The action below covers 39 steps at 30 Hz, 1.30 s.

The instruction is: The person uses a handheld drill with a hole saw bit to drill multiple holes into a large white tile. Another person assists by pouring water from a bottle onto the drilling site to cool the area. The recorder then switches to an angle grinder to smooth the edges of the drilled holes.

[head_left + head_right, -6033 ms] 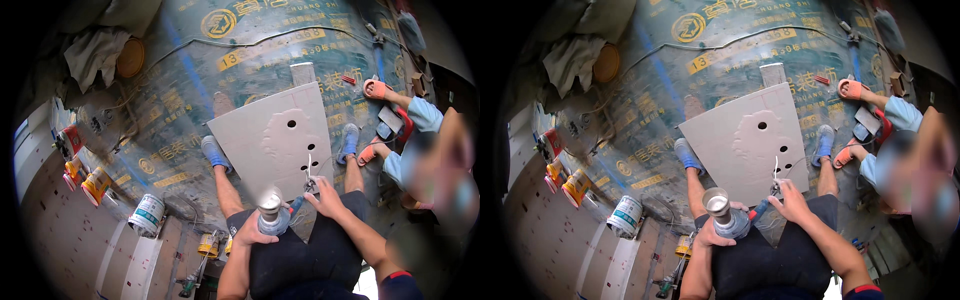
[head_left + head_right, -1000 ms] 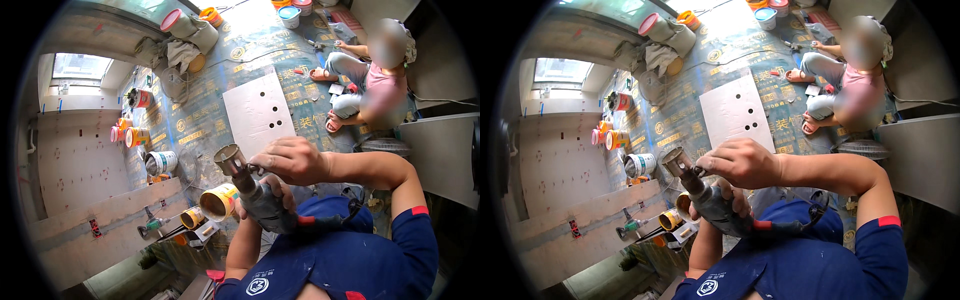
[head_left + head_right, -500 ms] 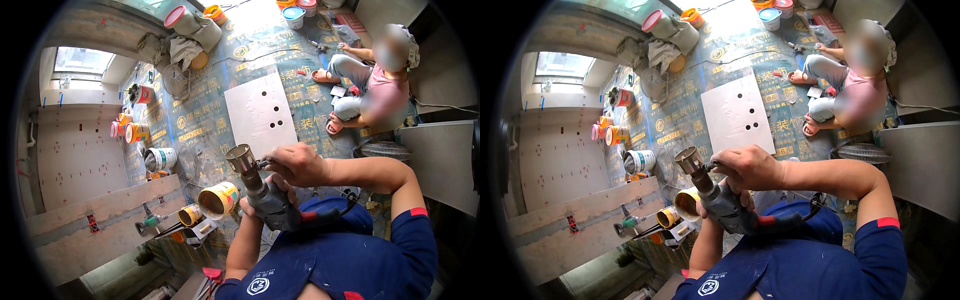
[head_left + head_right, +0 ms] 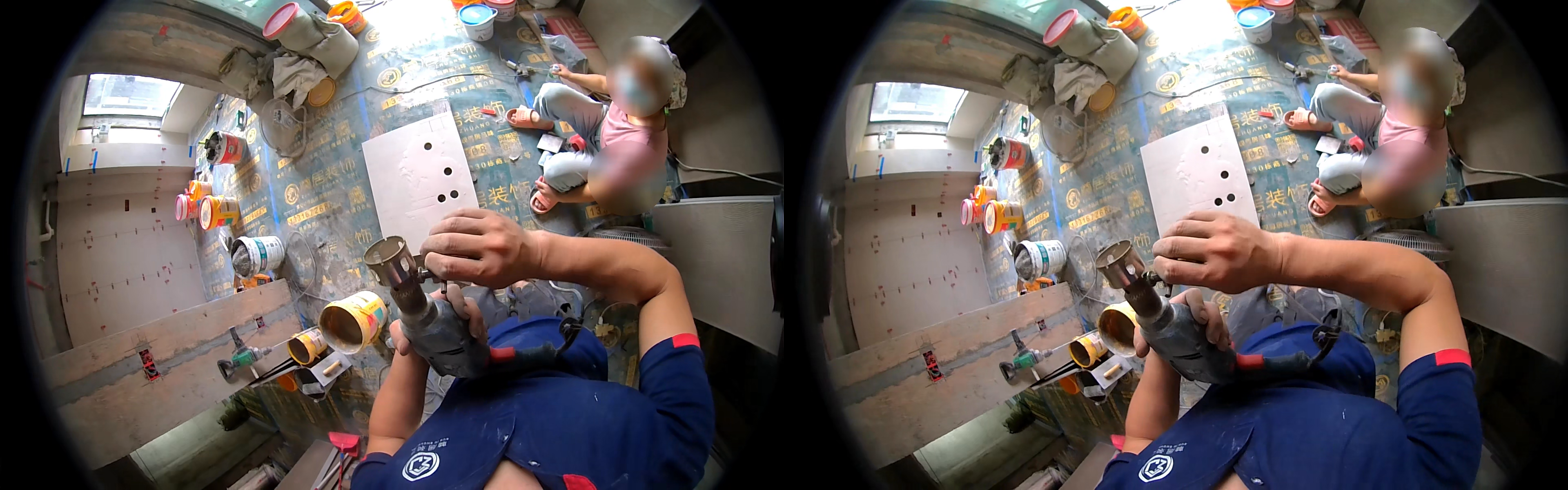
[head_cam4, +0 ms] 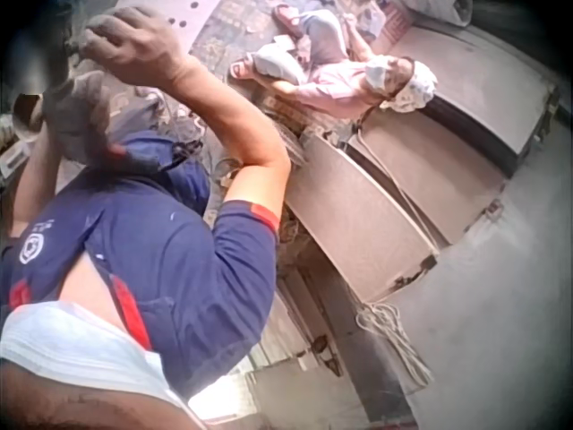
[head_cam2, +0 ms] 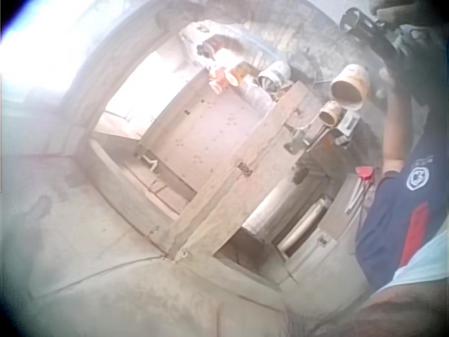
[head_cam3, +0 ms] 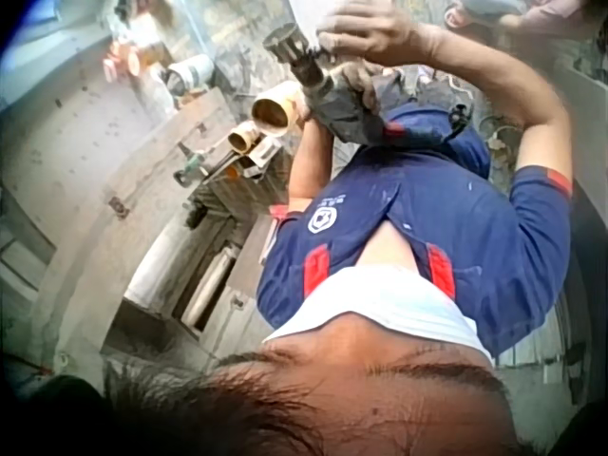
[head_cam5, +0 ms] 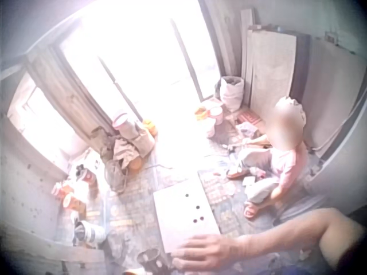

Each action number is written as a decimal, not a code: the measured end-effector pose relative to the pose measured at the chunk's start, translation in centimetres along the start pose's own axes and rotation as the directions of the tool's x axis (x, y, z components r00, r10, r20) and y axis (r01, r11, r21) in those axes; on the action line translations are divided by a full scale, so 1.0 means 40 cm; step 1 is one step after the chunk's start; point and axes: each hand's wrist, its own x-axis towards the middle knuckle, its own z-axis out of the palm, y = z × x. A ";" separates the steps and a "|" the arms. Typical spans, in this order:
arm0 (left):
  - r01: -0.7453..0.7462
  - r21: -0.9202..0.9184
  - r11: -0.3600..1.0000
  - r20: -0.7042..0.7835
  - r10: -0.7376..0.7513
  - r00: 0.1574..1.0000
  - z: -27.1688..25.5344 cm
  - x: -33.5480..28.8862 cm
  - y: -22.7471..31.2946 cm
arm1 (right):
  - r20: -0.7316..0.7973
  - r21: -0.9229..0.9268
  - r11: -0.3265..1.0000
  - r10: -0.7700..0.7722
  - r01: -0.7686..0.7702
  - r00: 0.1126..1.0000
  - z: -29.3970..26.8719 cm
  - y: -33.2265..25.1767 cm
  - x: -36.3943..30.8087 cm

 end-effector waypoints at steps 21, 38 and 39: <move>-0.006 -0.047 0.999 0.046 0.008 0.999 0.013 0.017 -0.012 | 0.002 0.294 0.903 0.327 -0.313 0.945 0.016 -0.061 -0.010; 0.195 0.680 0.707 -0.634 0.434 0.640 0.117 -0.022 0.009 | 0.207 -0.170 0.961 0.250 -0.217 0.946 -0.026 -0.122 0.037; 0.230 0.715 0.660 -0.619 0.444 0.648 0.121 -0.013 0.010 | 0.235 -0.225 0.956 0.239 -0.186 0.942 -0.040 -0.137 0.055</move>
